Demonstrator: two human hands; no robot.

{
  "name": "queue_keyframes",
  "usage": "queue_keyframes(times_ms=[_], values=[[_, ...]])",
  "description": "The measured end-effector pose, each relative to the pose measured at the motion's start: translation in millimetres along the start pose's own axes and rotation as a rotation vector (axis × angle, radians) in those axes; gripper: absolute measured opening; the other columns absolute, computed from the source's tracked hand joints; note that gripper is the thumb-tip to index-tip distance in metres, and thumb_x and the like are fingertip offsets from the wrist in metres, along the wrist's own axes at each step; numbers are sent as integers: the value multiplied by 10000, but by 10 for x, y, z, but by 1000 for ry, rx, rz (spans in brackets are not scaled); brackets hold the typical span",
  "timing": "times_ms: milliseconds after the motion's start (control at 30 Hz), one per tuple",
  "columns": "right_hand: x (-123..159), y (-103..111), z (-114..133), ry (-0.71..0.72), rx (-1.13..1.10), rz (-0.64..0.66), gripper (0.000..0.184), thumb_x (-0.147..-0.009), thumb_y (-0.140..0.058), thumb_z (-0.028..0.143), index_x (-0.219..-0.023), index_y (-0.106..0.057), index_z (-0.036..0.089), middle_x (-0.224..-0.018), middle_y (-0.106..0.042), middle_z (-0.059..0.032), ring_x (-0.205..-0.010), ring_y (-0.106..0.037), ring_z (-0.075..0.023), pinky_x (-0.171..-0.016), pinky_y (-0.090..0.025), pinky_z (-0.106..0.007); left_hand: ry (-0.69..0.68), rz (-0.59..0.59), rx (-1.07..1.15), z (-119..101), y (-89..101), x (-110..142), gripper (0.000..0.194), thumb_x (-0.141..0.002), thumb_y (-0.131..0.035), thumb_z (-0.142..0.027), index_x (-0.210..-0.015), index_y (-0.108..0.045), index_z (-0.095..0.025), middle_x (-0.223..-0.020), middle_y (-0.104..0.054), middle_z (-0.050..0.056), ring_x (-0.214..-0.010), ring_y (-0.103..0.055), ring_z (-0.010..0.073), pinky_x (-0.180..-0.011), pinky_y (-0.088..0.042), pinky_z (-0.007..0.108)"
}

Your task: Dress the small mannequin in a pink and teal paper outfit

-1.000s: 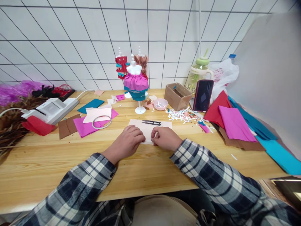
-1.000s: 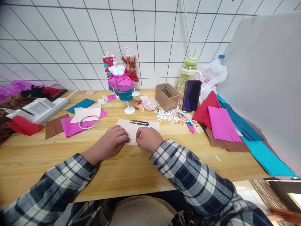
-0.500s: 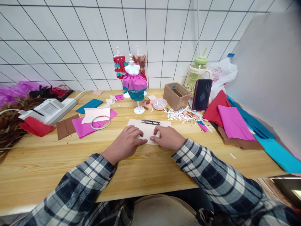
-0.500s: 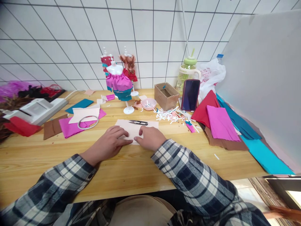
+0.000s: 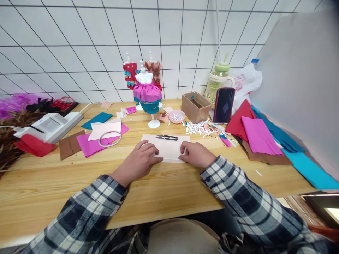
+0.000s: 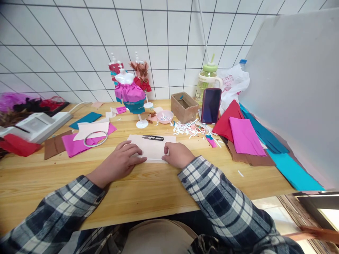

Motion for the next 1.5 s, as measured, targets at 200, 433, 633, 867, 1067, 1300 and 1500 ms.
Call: queue_keyframes(times_ms=[200,433,633,867,1067,1300,1500], values=[[95,-15,61,40,113,-78,88,-830,-645,279,-847,-574,228,-762,-667,-2,-705,-584,-164,-575,-295,-249,-22,21,-4,-77,0,-41,263,-866,-527,-154,-1016,-712,-266,-991,-669,54,-1011,-550,226,-1035,-353,469],[127,-48,97,63,154,-98,64,-854,-603,272,-877,-565,225,-789,-684,-20,-728,-606,-182,-578,-289,-263,-56,54,-22,-144,-34,-64,442,-865,-501,-121,-1268,-585,-285,-988,-675,50,-1043,-556,234,-1091,-253,526],[132,-21,-14,48,3,-82,90,-834,-615,278,-901,-583,227,-749,-668,11,-702,-593,-153,-597,-322,-248,-43,77,-70,-142,-61,-45,488,-832,-527,-104,-1252,-604,-340,-1036,-657,53,-1088,-535,258,-1096,-200,577],[119,-36,-114,25,-56,-75,118,-803,-633,269,-896,-574,225,-712,-649,34,-688,-580,-137,-602,-324,-240,-59,103,-71,-166,-91,-55,428,-881,-515,-144,-1271,-591,-301,-1082,-651,52,-1096,-515,245,-1074,-276,490],[103,-3,-331,-148,60,-42,285,-767,-685,460,-906,-571,239,-811,-668,-8,-743,-594,-175,-581,-303,-254,-68,105,-77,-166,-95,-51,417,-900,-493,-142,-1277,-584,-295,-1071,-654,51,-1091,-514,241,-1067,-283,478],[135,75,-498,-134,6,-30,231,-749,-711,372,-868,-569,234,-792,-664,12,-729,-588,-156,-575,-299,-243,-77,96,-81,-162,-103,-41,415,-904,-494,-149,-1282,-577,-298,-1078,-645,47,-1082,-509,248,-1058,-283,480],[185,148,-329,-18,-74,-147,177,-820,-630,294,-961,-538,239,-711,-637,53,-677,-577,-134,-573,-301,-245,-69,77,-77,-165,-104,-46,433,-898,-497,-141,-1292,-575,-305,-1101,-637,58,-1082,-501,254,-1030,-320,467]])
Point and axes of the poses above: each hand's wrist, its own x-axis away from the middle knuckle, its own y-axis out of the back of the hand, z = x × y, the point moved 8 cm from there along -x, towards the middle knuckle
